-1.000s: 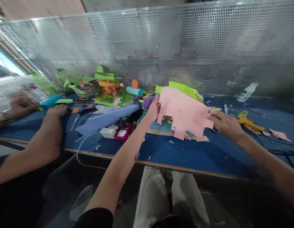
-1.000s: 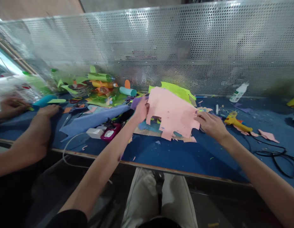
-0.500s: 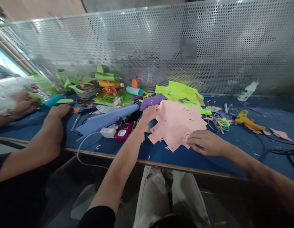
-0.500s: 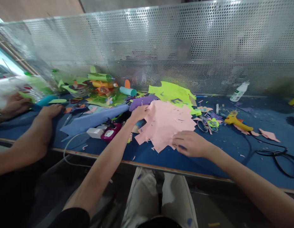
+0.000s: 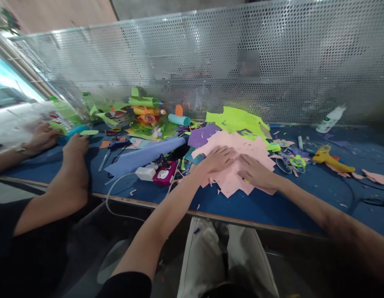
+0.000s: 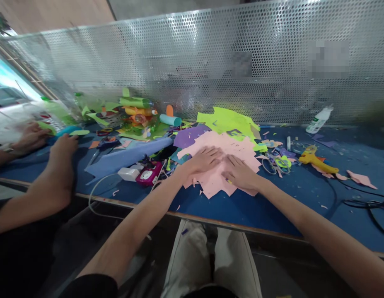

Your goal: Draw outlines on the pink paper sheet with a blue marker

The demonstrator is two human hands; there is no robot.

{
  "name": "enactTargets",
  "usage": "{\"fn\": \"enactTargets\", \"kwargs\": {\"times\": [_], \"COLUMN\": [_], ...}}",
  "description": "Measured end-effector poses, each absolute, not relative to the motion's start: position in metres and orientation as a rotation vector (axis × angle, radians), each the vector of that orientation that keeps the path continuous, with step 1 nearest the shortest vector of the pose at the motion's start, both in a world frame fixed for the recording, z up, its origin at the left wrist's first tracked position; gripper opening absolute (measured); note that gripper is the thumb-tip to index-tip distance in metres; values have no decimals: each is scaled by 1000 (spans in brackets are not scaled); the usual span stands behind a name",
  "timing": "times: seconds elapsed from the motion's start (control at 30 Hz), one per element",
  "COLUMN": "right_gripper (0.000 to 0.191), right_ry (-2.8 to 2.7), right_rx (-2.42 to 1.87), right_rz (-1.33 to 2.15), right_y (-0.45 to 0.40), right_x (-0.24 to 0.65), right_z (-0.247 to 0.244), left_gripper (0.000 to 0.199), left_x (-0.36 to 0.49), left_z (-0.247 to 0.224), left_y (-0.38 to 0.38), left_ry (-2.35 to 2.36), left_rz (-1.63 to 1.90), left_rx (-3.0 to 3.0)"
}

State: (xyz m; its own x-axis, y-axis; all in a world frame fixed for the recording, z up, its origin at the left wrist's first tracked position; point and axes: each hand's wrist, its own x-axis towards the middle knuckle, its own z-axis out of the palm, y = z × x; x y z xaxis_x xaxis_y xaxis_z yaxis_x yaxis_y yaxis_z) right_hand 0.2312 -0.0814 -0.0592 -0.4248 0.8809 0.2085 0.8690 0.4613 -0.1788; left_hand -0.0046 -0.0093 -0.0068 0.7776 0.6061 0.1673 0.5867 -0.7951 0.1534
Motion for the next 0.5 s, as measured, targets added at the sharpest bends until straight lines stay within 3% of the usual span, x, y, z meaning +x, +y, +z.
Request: {"fn": "enactTargets", "kwargs": {"times": [0.27, 0.5], "right_gripper": [64, 81], "right_ry": [-2575, -2243], "right_rx": [-1232, -1507], "right_rz": [9, -185], "right_y": [-155, -123], "right_x": [235, 267], "right_z": [-44, -35], "left_gripper": [57, 65], "left_x": [-3, 0], "left_z": [-23, -25], "left_y": [-3, -11], "left_ry": [993, 1055], "left_rz": [257, 211], "left_rx": [2895, 2903]}}
